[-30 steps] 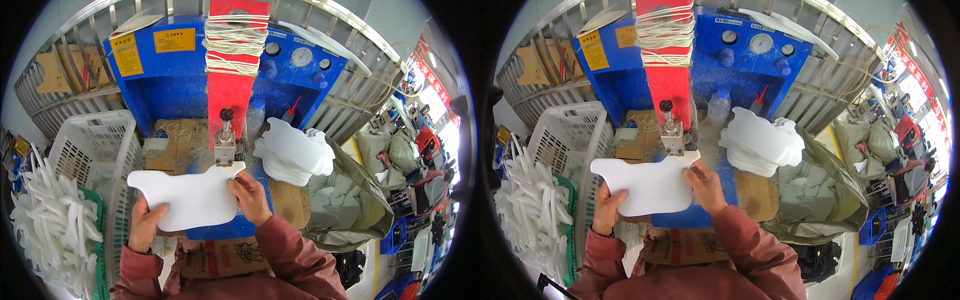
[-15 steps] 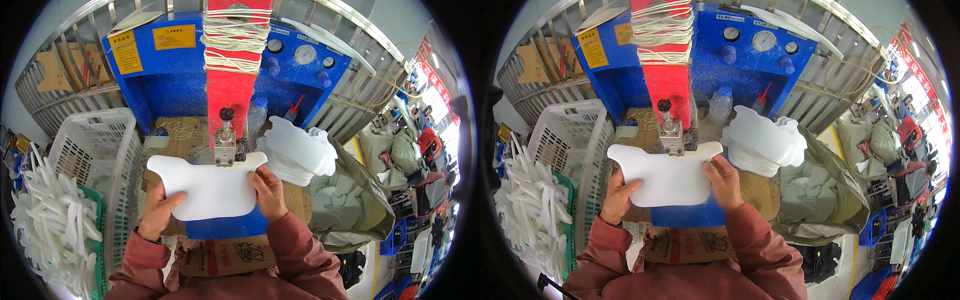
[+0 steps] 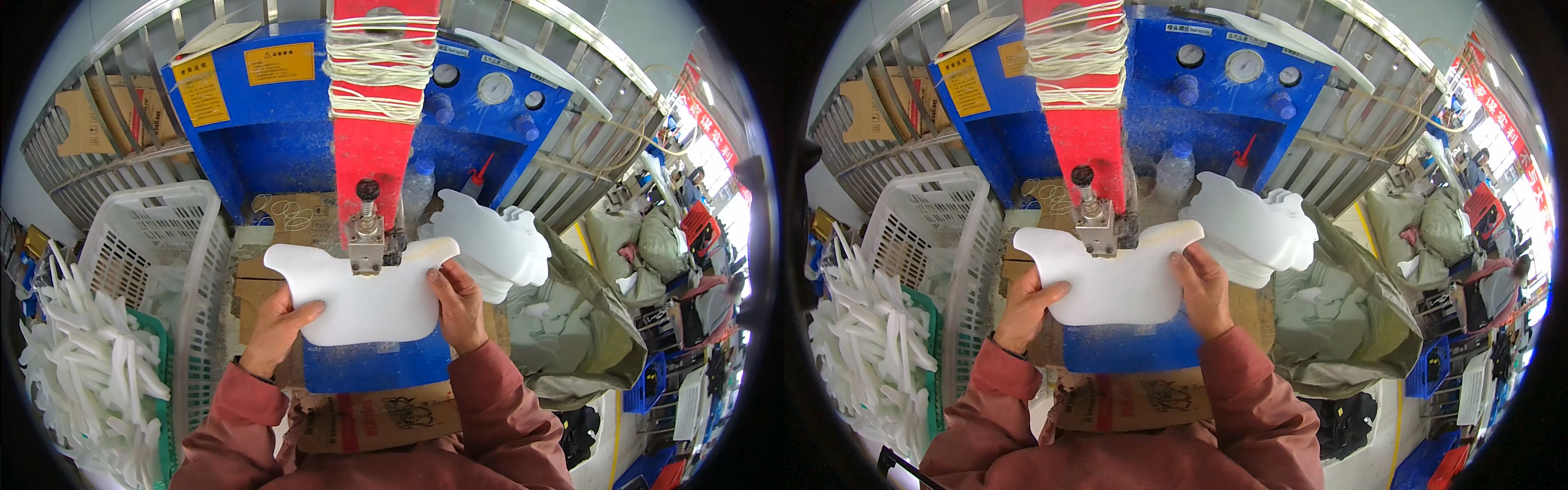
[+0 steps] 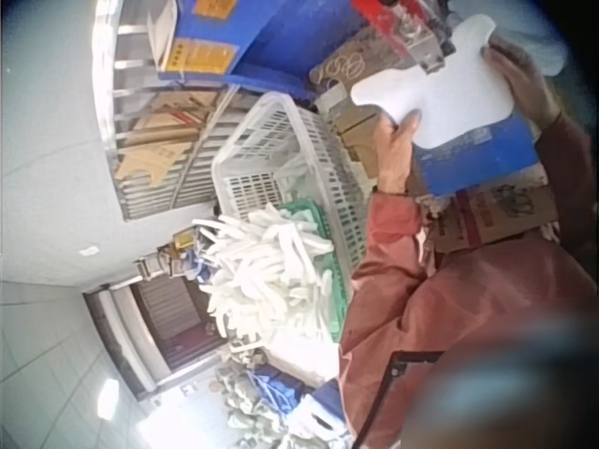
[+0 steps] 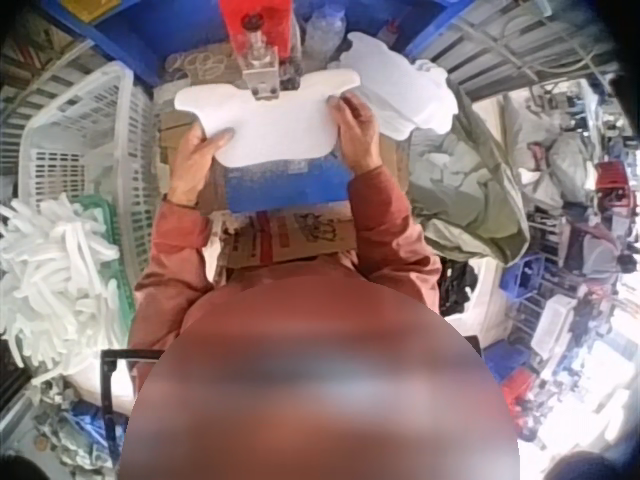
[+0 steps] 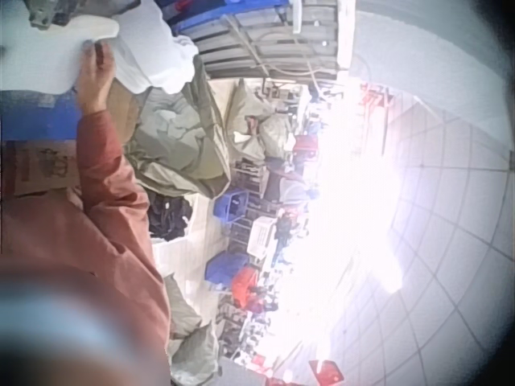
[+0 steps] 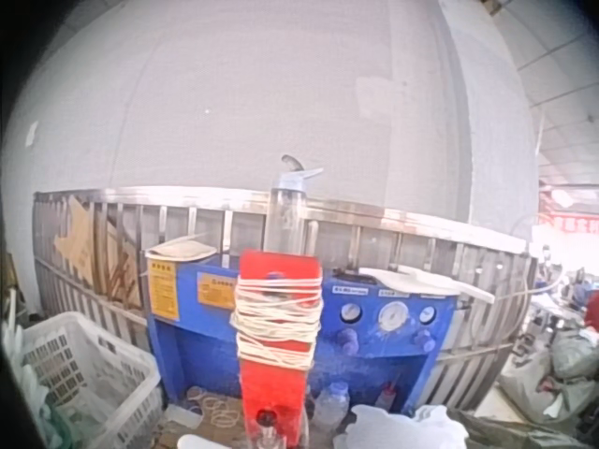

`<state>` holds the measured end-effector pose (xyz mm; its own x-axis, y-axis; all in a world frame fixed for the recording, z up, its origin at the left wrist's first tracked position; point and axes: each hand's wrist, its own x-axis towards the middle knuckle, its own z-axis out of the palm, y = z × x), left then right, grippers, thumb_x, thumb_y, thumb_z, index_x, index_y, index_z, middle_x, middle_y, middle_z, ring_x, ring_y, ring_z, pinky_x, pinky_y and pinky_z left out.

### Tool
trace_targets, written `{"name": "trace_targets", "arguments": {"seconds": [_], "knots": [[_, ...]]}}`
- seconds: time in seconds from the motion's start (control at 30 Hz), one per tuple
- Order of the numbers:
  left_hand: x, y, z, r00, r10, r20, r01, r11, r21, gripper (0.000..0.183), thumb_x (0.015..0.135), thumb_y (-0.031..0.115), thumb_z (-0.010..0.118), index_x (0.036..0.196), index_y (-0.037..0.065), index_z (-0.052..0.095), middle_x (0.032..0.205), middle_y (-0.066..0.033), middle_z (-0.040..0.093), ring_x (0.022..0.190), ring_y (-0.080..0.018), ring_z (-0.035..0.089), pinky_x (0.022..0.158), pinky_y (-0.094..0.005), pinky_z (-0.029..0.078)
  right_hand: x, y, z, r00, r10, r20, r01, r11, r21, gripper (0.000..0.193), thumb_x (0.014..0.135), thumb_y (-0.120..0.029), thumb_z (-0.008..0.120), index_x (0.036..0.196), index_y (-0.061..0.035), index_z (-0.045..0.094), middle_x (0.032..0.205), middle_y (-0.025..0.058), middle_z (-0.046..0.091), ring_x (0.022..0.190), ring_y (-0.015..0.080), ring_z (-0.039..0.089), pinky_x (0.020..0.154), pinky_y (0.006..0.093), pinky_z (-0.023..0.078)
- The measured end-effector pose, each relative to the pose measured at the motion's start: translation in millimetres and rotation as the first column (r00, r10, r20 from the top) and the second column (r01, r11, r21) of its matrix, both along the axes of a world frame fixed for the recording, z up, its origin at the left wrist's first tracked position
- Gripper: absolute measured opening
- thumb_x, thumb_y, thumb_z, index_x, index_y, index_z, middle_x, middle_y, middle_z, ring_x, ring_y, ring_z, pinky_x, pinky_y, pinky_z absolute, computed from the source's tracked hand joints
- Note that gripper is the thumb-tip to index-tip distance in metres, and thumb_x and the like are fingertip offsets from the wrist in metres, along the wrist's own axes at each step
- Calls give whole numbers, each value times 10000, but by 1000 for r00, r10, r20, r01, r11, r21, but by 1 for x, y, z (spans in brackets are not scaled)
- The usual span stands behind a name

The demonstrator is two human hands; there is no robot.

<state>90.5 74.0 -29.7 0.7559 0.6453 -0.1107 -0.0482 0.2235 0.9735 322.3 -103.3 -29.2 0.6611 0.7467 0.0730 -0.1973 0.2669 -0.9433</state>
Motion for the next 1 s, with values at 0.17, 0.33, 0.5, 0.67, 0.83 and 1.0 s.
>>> {"name": "trace_targets", "arguments": {"seconds": [0.17, 0.33, 0.5, 0.67, 0.83, 1.0], "knots": [[4, 13, -3, 998, -9, 56, 9, 1000, 5, 428, 978, 26, 695, 1392, -18, 600, 1241, -58, 704, 1093, -138, 662, 969, -312, 526, 7, 12, 0, 999, 9, 52, -8, 1000, -20, 278, 1079, -129, 617, 1310, 22, 658, 1150, -1, 705, 1010, 64, 620, 886, 244, 507], [-7, 21, -5, 995, 48, 92, -47, 999, -12, 431, 969, 16, 708, 1390, 0, 617, 1222, -51, 717, 1075, -128, 675, 953, -305, 537, 5, 22, -4, 998, 66, -11, -66, 997, 46, 280, 1079, -156, 631, 1293, 21, 663, 1132, 4, 708, 991, 71, 629, 862, 249, 514], [-10, 13, -7, 994, 34, 103, -29, 998, -53, 468, 964, 9, 709, 1420, 7, 606, 1211, -49, 721, 1058, -118, 677, 941, -302, 541, 0, 12, -7, 999, 38, -16, -38, 999, -12, 282, 1084, -163, 617, 1283, 31, 667, 1144, 25, 712, 1006, 85, 642, 884, 253, 521], [-4, 5, -4, 996, 6, 92, -1, 999, -53, 501, 966, -9, 694, 1453, 4, 578, 1238, -52, 716, 1083, -122, 676, 968, -302, 535, 1, -3, -5, 998, 13, -55, -13, 1000, -4, 275, 1081, -136, 612, 1289, 34, 670, 1168, 39, 718, 1026, 92, 654, 892, 257, 531], [0, -5, -5, 990, -3, 139, 12, 998, -67, 532, 971, -23, 683, 1485, 19, 550, 1266, -51, 709, 1095, -128, 679, 969, -301, 538, -3, -15, 0, 997, -9, -76, 10, 1000, 4, 272, 1082, -116, 606, 1299, 33, 671, 1166, 37, 723, 1032, 96, 663, 903, 256, 538], [2, -12, -9, 986, -25, 165, 42, 994, -100, 549, 979, -37, 666, 1507, 34, 531, 1275, -56, 708, 1097, -129, 685, 959, -303, 551, -5, -26, 3, 995, -24, -92, 23, 1000, -1, 275, 1082, -109, 606, 1310, 31, 672, 1174, 40, 725, 1044, 95, 662, 916, 256, 538]]}}
